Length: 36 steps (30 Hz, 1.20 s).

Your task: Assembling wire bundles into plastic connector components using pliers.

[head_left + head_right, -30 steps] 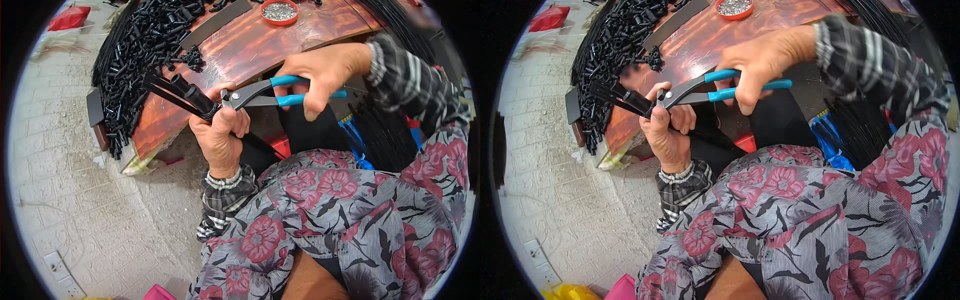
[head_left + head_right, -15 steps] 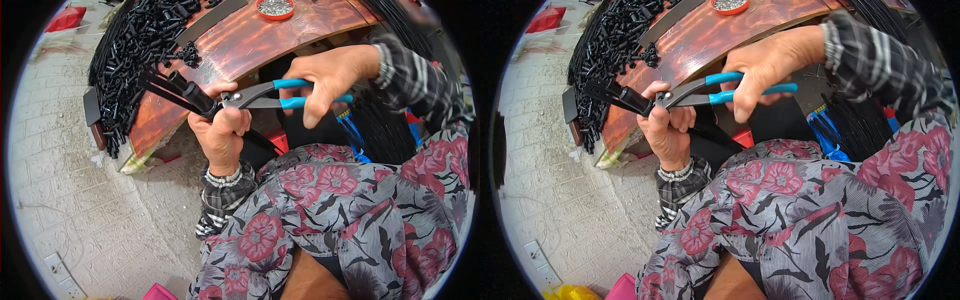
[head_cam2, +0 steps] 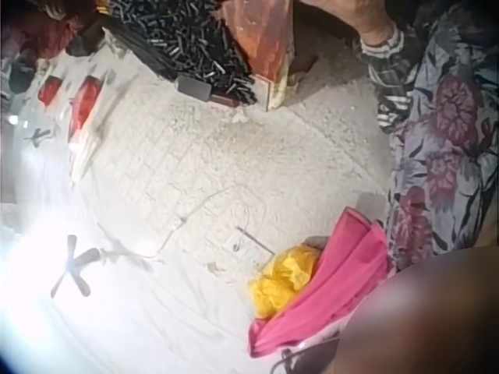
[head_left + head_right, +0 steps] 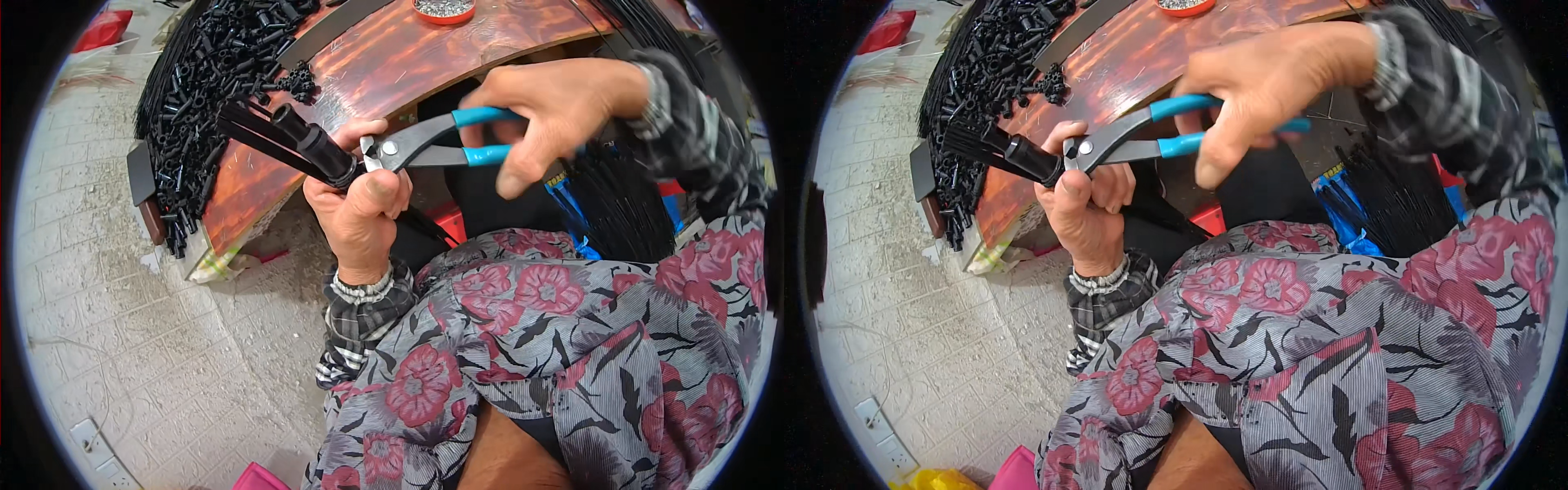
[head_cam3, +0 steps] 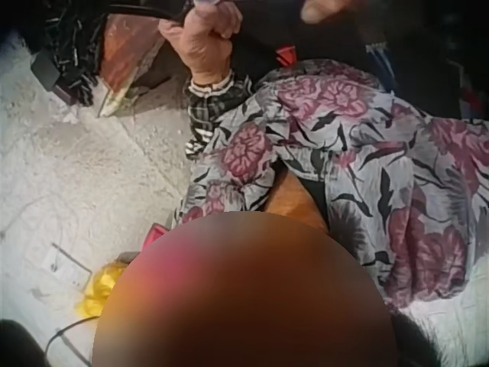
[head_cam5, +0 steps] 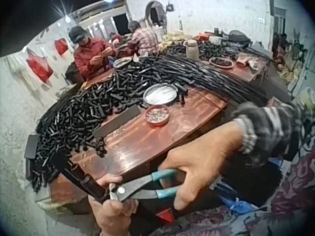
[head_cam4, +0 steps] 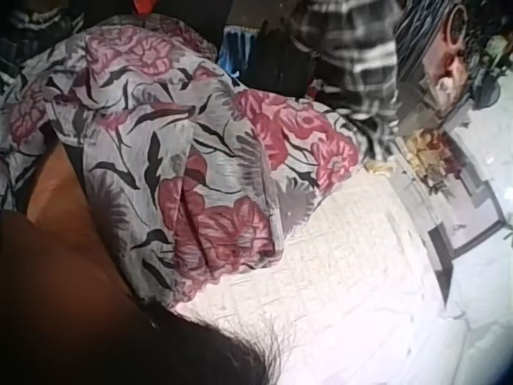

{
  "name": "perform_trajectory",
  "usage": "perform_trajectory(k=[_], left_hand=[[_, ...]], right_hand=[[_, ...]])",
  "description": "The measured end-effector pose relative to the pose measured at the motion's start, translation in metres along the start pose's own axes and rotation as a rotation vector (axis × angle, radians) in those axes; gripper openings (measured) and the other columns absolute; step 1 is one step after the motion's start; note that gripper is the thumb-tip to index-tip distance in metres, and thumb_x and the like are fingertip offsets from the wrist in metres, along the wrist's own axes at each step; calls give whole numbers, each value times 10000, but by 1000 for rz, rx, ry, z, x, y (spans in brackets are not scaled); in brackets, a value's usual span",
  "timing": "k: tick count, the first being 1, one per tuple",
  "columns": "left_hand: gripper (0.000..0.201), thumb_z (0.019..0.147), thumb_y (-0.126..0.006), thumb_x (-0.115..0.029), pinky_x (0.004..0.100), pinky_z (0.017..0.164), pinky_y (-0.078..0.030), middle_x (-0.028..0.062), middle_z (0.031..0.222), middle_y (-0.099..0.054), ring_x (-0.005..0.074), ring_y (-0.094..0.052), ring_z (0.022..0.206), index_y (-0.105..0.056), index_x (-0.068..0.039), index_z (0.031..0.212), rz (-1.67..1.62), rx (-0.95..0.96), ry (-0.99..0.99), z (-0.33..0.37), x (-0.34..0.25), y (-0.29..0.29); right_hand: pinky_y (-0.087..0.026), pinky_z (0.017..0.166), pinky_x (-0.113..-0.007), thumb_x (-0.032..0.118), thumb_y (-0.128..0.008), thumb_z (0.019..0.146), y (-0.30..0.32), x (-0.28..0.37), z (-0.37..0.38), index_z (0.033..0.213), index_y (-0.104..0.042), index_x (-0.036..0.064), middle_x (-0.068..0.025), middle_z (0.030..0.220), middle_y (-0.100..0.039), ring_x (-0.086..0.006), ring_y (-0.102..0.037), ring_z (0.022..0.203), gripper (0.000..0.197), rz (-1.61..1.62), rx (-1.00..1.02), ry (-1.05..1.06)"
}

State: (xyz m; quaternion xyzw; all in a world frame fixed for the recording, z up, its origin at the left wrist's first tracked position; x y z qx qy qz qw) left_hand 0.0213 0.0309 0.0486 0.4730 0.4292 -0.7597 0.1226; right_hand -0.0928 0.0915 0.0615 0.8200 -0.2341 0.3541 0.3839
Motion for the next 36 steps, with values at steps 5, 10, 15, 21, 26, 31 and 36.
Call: perform_trajectory(k=[5,10,15,21,26,31,36], left_hand=[[470,654,-727,-137,188,358,-272,-2,546,-459,59,-384,395,-505,48,1024,44,-37,-28,1,-1,0],[479,642,-724,-123,187,363,-272,-7,534,-455,54,-393,406,-502,58,1026,-21,88,-97,1,-2,-10],[449,666,-720,-139,190,360,-263,-13,531,-449,52,-383,397,-509,64,1007,31,-36,-2,2,2,-4],[506,702,-696,-296,212,359,-278,13,524,-456,75,-394,397,-508,70,998,143,70,-81,-1,-3,-15],[803,786,-225,-693,245,380,-243,4,444,-351,102,-287,367,-503,38,968,3,15,2,6,5,-6],[762,810,-203,-667,241,386,-241,-3,418,-324,112,-284,360,-509,15,961,76,-53,29,9,1,4],[753,787,-240,-690,237,372,-248,-7,420,-327,105,-289,351,-517,-6,934,102,-138,24,12,2,15]], right_hand=[[-441,475,-369,111,-577,612,38,88,-54,644,-573,-26,-160,588,-553,-296,-579,536,140,-1217,-1026,580],[-417,514,-337,140,-633,622,19,13,-5,914,-493,-39,-120,614,-508,-284,-532,557,371,-342,-194,179],[-371,411,-331,205,-682,576,21,13,-11,709,-457,-22,-135,497,-481,-265,-505,438,346,-329,-401,151],[-301,415,-236,124,-616,592,-31,-22,-4,629,-453,44,22,503,-400,-75,-396,452,186,476,367,-12],[-336,438,-299,132,-598,645,2,-9,14,699,-464,20,-37,501,-418,-160,-441,464,182,-27,-11,170],[-391,569,-372,113,-571,683,5,5,8,874,-468,19,-119,651,-480,-311,-496,620,236,-238,-231,175],[-380,698,-397,99,-620,654,9,16,1,1085,-412,40,-142,904,-443,-321,-478,817,482,-597,-708,242]])
Point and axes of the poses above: each hand's wrist, its own z-axis towards the middle knuckle, its own y-axis out of the back of the hand, x = y × z, the point moved 9 cm from there along z, towards the middle knuckle
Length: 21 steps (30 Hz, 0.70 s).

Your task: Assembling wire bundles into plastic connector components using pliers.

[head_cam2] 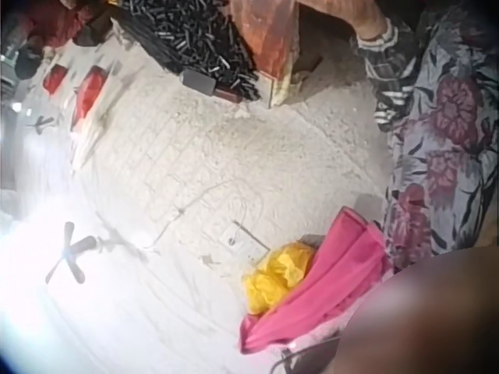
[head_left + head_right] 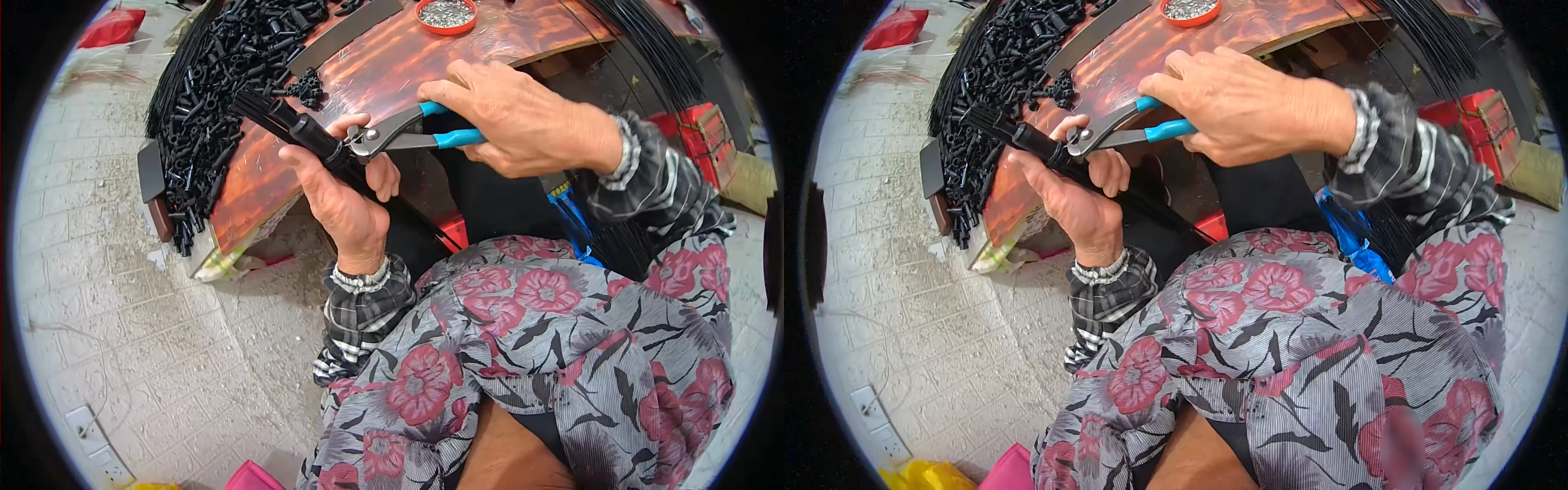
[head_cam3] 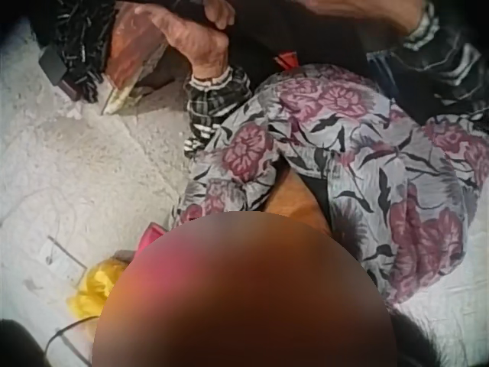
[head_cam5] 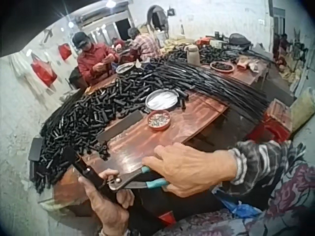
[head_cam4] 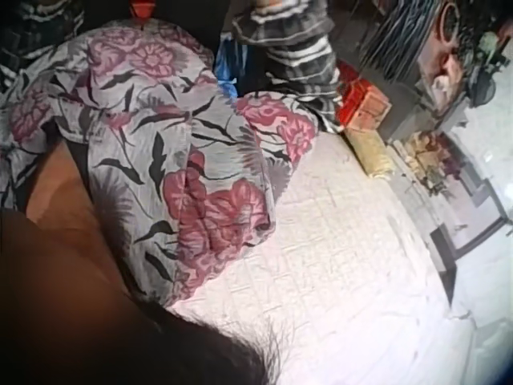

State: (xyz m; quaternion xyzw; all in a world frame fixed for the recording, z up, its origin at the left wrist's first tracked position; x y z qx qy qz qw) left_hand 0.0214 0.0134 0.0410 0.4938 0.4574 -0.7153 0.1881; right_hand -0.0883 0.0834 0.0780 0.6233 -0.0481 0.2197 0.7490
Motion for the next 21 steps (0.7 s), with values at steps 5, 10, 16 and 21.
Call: perform_trajectory(k=[5,10,16,21], left_hand=[[750,776,-255,-697,230,363,-258,-11,425,-347,97,-303,347,-521,-13,929,9,9,-28,5,-2,4],[760,766,-255,-708,229,360,-257,-11,434,-362,96,-304,344,-525,-17,933,-16,8,-3,5,2,3],[760,766,-259,-706,231,359,-262,-12,432,-362,95,-309,345,-528,-15,931,-37,22,10,7,5,3],[755,769,-268,-699,230,358,-265,-8,434,-366,96,-312,345,-532,-10,930,-15,-39,8,8,5,9]], right_hand=[[-321,725,-372,147,-665,650,3,9,-2,1162,-397,59,-108,891,-434,-267,-448,834,585,-225,-295,48],[-317,708,-371,159,-656,677,0,6,-2,1168,-395,61,-99,867,-428,-260,-443,802,564,-276,-316,21],[-377,626,-346,147,-638,703,-6,0,0,1130,-407,50,-96,830,-436,-245,-462,733,495,-261,-388,25],[-412,578,-329,154,-633,715,-6,-2,2,985,-467,43,-94,761,-471,-239,-506,684,336,-213,-445,-15]])
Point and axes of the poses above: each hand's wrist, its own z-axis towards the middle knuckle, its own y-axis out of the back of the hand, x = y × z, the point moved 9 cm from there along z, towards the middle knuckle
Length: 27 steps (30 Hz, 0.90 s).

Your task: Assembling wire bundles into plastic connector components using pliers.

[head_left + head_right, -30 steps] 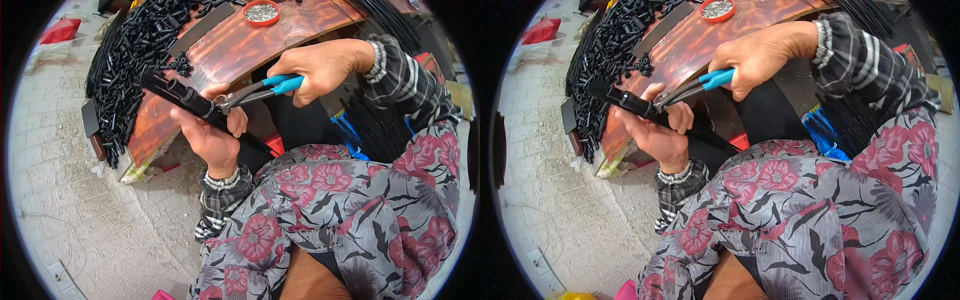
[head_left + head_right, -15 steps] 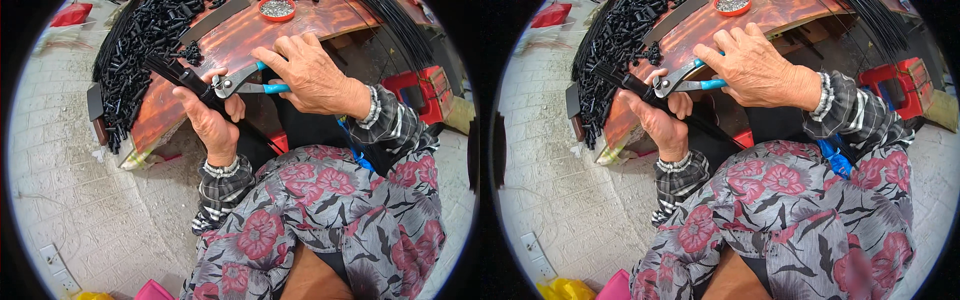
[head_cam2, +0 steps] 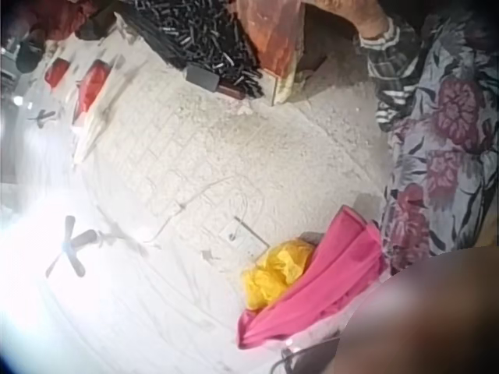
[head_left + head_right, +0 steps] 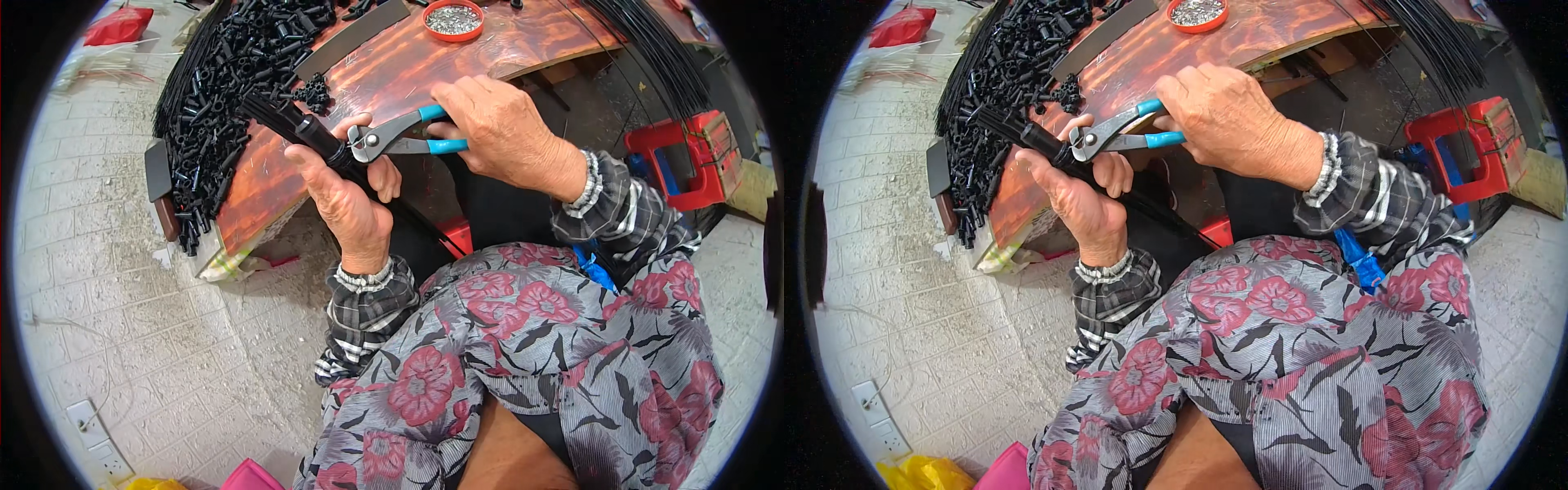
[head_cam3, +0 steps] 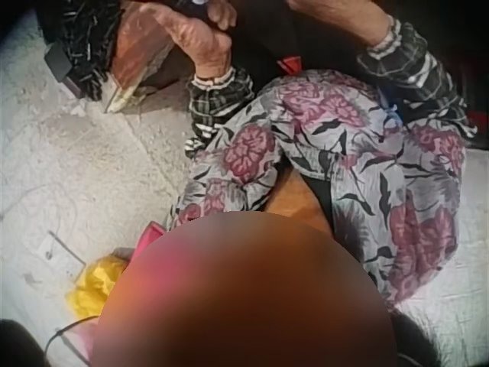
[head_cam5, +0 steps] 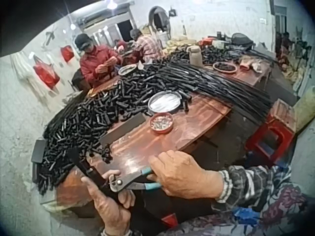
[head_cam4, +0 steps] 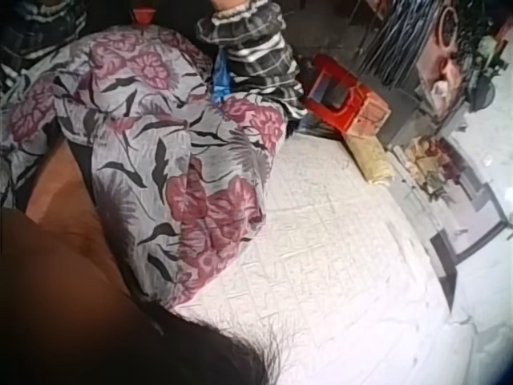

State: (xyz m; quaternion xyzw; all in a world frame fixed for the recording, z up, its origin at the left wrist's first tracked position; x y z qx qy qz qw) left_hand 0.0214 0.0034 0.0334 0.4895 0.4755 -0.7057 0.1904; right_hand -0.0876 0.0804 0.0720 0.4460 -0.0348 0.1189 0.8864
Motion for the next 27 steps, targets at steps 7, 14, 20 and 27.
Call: perform_trajectory(k=[7,14,20,27], left_hand=[[741,784,-280,-676,228,355,-277,2,437,-373,101,-325,343,-521,8,940,-18,-37,-35,7,2,9],[707,794,-280,-659,238,373,-298,27,454,-382,113,-336,357,-485,-4,965,-7,55,-66,12,-3,6],[540,848,-311,-569,248,411,-352,61,640,-491,128,-399,412,-461,-68,981,-83,80,-41,10,1,9],[436,870,-381,-475,278,468,-373,80,698,-496,156,-439,478,-462,-67,999,-181,236,-51,18,-10,1]], right_hand=[[-399,498,-341,140,-633,730,-21,-14,-6,722,-473,16,-110,590,-485,-268,-519,555,202,273,-76,-191],[-339,463,-286,160,-668,697,18,-55,11,713,-504,6,-64,535,-433,-132,-381,489,226,368,-204,-356],[-420,548,-353,144,-636,595,-3,-139,53,706,-558,8,-141,603,-549,-242,-533,556,192,200,60,-467],[-448,576,-427,49,-550,592,-34,-141,87,681,-590,-24,-241,618,-550,-381,-566,623,122,-102,200,-271]])
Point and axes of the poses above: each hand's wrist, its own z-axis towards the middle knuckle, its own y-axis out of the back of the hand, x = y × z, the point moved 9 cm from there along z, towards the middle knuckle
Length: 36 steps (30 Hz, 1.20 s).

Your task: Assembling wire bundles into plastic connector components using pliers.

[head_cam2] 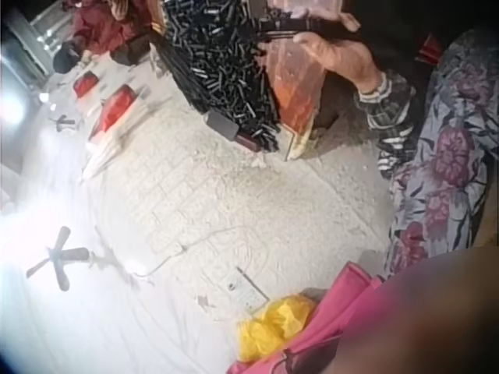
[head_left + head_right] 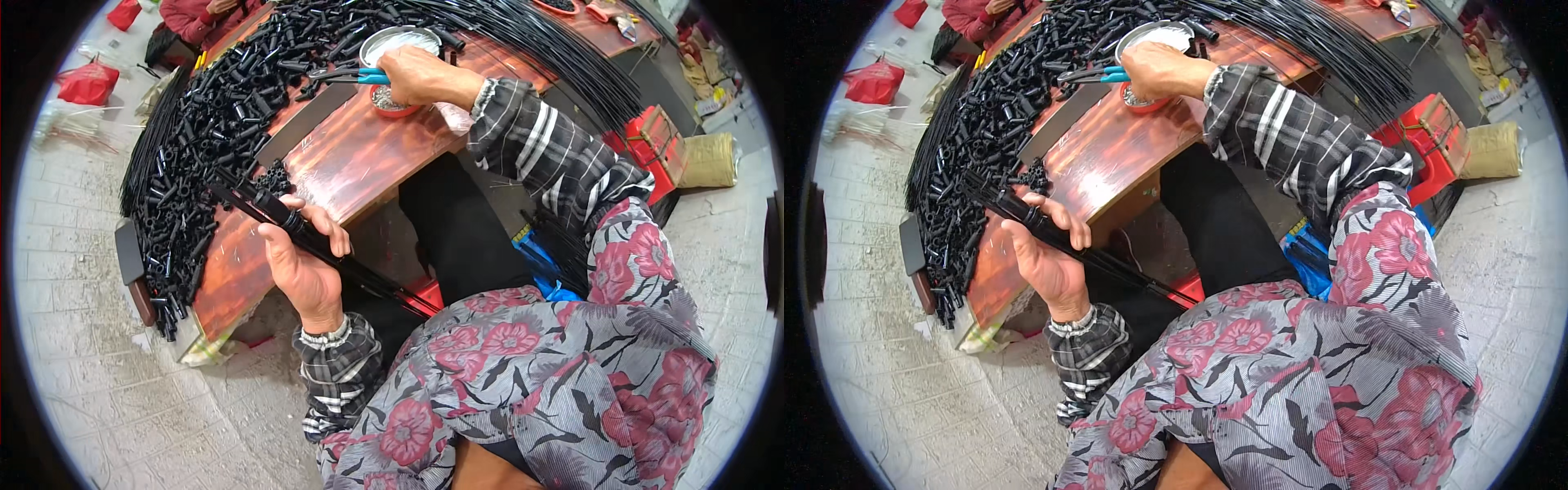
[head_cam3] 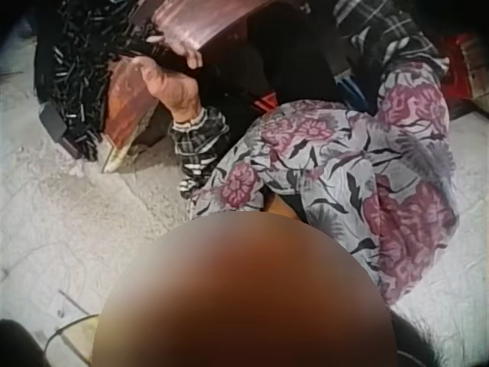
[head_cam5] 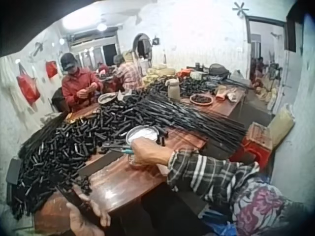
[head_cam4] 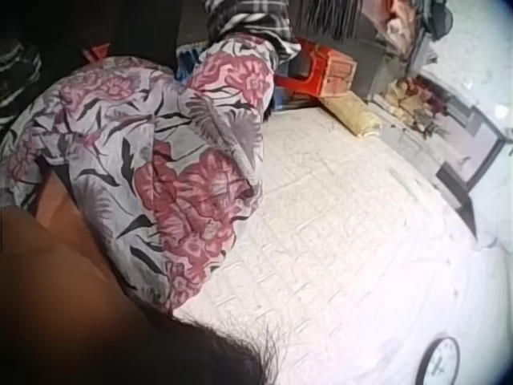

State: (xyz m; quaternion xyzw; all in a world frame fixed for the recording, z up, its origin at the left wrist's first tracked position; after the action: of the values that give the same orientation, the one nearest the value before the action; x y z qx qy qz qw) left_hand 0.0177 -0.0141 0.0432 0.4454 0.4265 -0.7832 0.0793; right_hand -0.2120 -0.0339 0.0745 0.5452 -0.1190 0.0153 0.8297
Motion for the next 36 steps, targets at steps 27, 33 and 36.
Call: perform_trajectory(k=[27,33,36], left_hand=[[466,901,-381,-357,348,607,-457,118,836,-545,213,-536,687,-406,18,1176,-87,-129,27,-5,4,22],[372,875,-407,-204,402,690,-483,154,900,-550,257,-560,745,-415,32,1162,-68,-165,68,-1,11,21],[390,835,-440,-170,409,687,-486,165,905,-558,274,-565,760,-407,34,1166,-45,-168,26,-8,1,28]], right_hand=[[-438,533,-427,129,-572,626,-10,-11,43,612,-573,-55,-259,625,-546,-396,-558,609,185,-26,-30,28],[-438,535,-423,134,-569,616,2,-40,35,658,-586,-68,-282,648,-542,-398,-563,621,206,23,-17,-139],[-437,541,-412,129,-572,607,0,-26,40,673,-593,-59,-276,658,-543,-388,-568,627,201,108,-24,-112]])
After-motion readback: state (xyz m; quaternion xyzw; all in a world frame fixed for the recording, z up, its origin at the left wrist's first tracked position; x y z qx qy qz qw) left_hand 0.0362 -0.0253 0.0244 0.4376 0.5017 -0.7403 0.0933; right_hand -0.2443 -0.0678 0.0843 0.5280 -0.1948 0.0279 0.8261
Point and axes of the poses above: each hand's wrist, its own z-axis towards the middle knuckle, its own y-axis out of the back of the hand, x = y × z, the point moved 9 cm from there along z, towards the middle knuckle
